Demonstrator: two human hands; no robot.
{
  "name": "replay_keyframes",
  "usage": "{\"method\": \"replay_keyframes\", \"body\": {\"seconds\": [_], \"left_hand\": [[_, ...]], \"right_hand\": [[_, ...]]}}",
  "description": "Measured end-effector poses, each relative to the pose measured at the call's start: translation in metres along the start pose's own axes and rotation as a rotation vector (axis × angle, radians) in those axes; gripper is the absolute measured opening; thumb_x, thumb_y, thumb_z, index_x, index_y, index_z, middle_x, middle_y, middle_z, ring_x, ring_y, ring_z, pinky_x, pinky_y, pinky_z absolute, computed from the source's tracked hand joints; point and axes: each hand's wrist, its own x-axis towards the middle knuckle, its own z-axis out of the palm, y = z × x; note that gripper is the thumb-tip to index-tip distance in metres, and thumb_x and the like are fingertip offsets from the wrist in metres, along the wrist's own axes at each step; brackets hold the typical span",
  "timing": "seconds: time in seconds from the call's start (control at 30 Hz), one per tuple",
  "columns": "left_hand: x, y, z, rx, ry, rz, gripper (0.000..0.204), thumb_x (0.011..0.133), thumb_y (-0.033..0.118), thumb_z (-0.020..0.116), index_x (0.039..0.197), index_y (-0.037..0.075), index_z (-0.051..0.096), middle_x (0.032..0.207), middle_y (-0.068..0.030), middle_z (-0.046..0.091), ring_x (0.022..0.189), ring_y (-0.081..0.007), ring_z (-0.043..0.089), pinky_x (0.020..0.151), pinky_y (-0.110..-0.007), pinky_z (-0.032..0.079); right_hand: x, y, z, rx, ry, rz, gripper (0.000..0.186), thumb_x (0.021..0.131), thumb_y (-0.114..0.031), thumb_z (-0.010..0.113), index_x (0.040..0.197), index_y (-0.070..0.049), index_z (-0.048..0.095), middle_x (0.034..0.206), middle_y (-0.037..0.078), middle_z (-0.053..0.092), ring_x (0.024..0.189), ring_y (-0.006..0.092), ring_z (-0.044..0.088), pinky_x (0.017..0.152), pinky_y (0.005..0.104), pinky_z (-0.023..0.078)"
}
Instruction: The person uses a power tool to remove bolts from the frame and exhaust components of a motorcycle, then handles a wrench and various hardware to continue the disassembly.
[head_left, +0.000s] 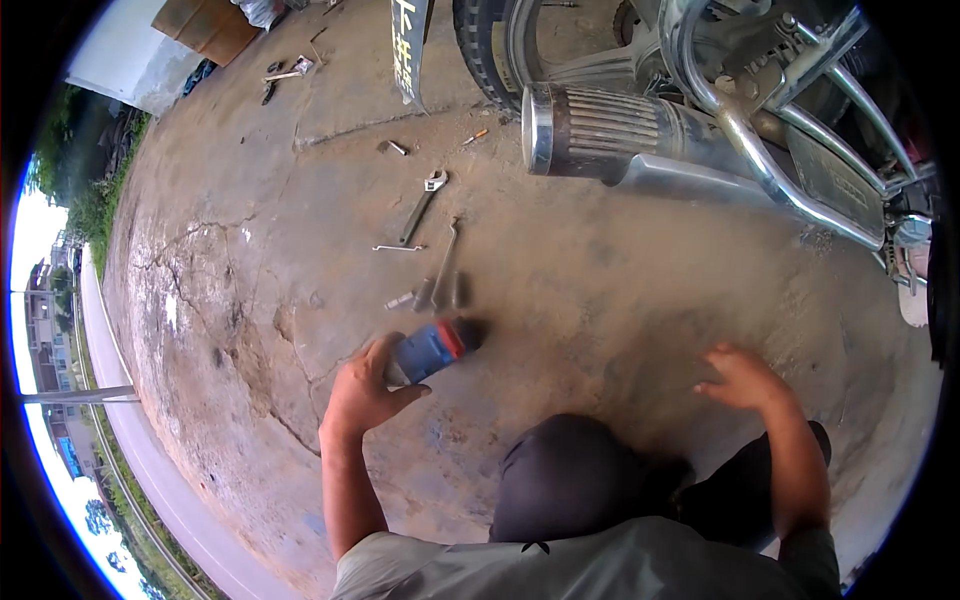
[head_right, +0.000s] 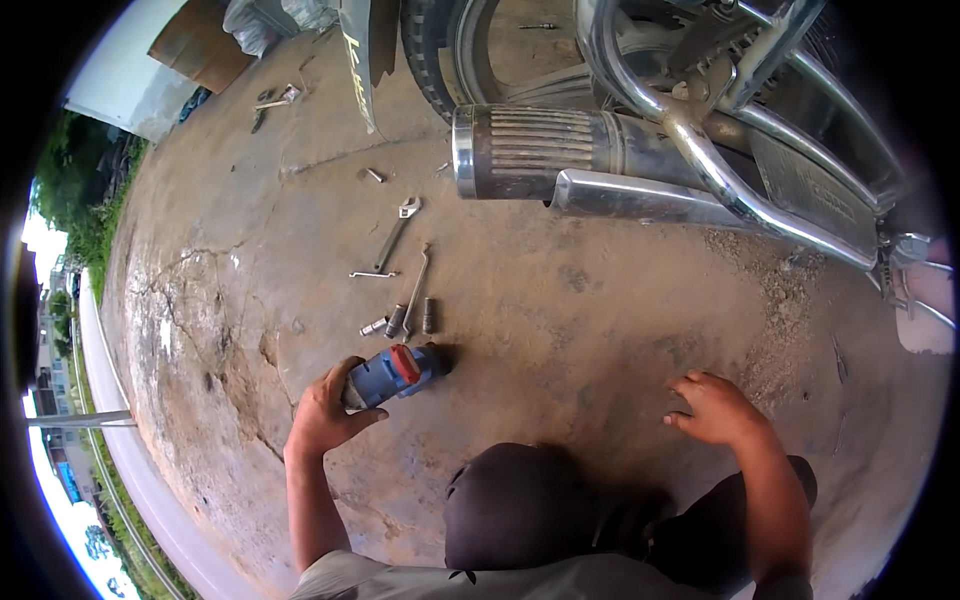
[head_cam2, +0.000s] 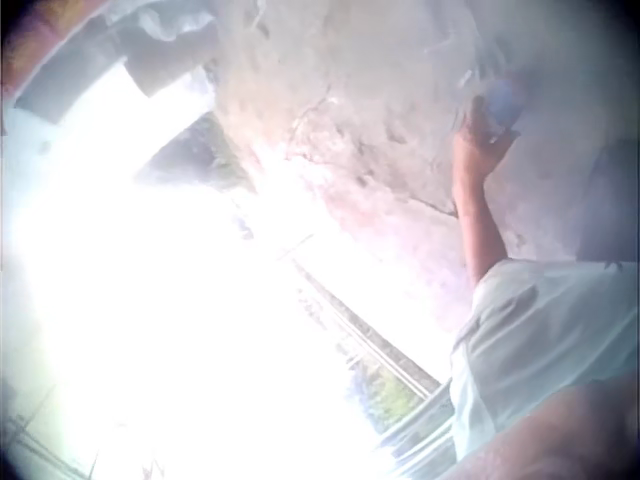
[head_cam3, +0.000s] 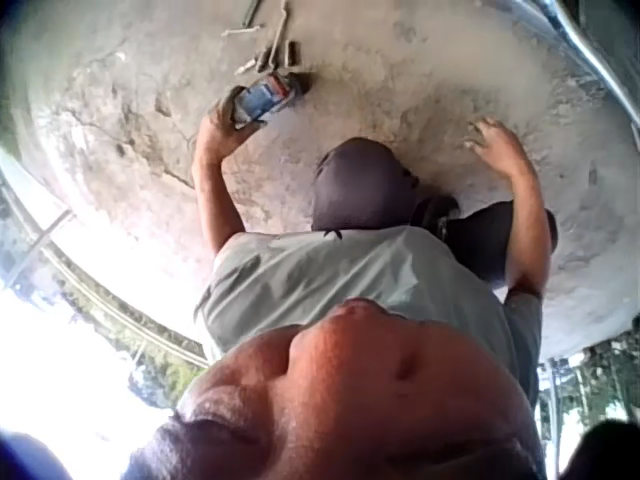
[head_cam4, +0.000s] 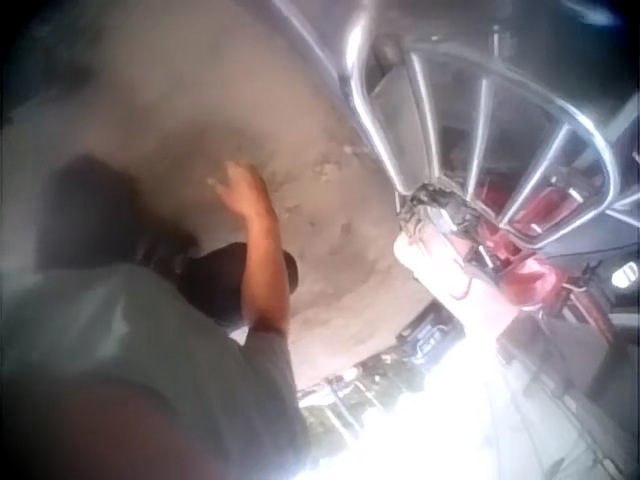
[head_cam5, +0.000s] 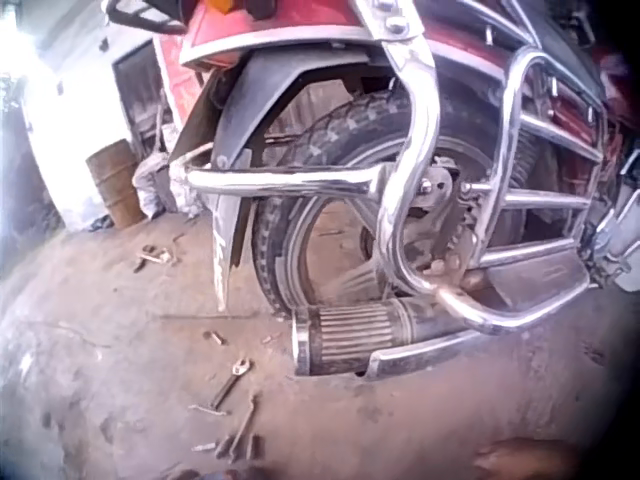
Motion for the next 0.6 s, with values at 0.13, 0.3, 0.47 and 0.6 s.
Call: {"method": "replay_keyframes", "body": {"seconds": [0.13,0.3,0.47,0.6], "left_hand": [[-0.008,-0.025,0.003,0.057,0.068,-0.156,0.082,0.063,0.024,0.094,0.134,0.007,0.056,0.113,-0.0216,0.071,0.105,-0.0404,0.069,0.088,-0.045,0.056],[-0.007,-0.030,-0.006,-0.009,-0.011,-0.082,0.081,0.064,0.019,0.093,0.135,0.007,0.056,0.115,-0.0200,0.070,0.106,-0.0400,0.068,0.090,-0.046,0.055],[-0.012,-0.022,0.002,0.009,0.037,-0.158,0.088,0.065,0.019,0.092,0.143,0.007,0.053,0.118,-0.0211,0.069,0.108,-0.0406,0.066,0.092,-0.046,0.053],[-0.007,-0.030,0.006,-0.017,0.095,-0.064,0.096,0.063,0.014,0.093,0.147,0.003,0.048,0.120,-0.0254,0.066,0.109,-0.0452,0.064,0.091,-0.049,0.052]], "right_hand": [[0.005,-0.006,-0.001,-0.002,-0.017,0.041,0.056,0.086,-0.038,0.077,0.131,-0.006,0.063,0.122,0.018,0.065,0.116,0.0371,0.062,0.100,0.0444,0.051],[0.012,0.008,0.020,0.002,0.018,0.004,0.054,0.087,-0.036,0.077,0.129,-0.004,0.064,0.121,0.019,0.066,0.115,0.0374,0.063,0.099,0.0451,0.051],[0.015,-0.003,0.010,-0.021,0.001,0.055,0.052,0.087,-0.036,0.076,0.126,-0.004,0.065,0.121,0.019,0.066,0.114,0.0379,0.063,0.097,0.0455,0.052],[0.002,0.014,0.020,-0.030,0.038,0.046,0.049,0.090,-0.037,0.073,0.124,-0.004,0.065,0.114,0.020,0.067,0.109,0.0398,0.064,0.092,0.0482,0.053]]}}
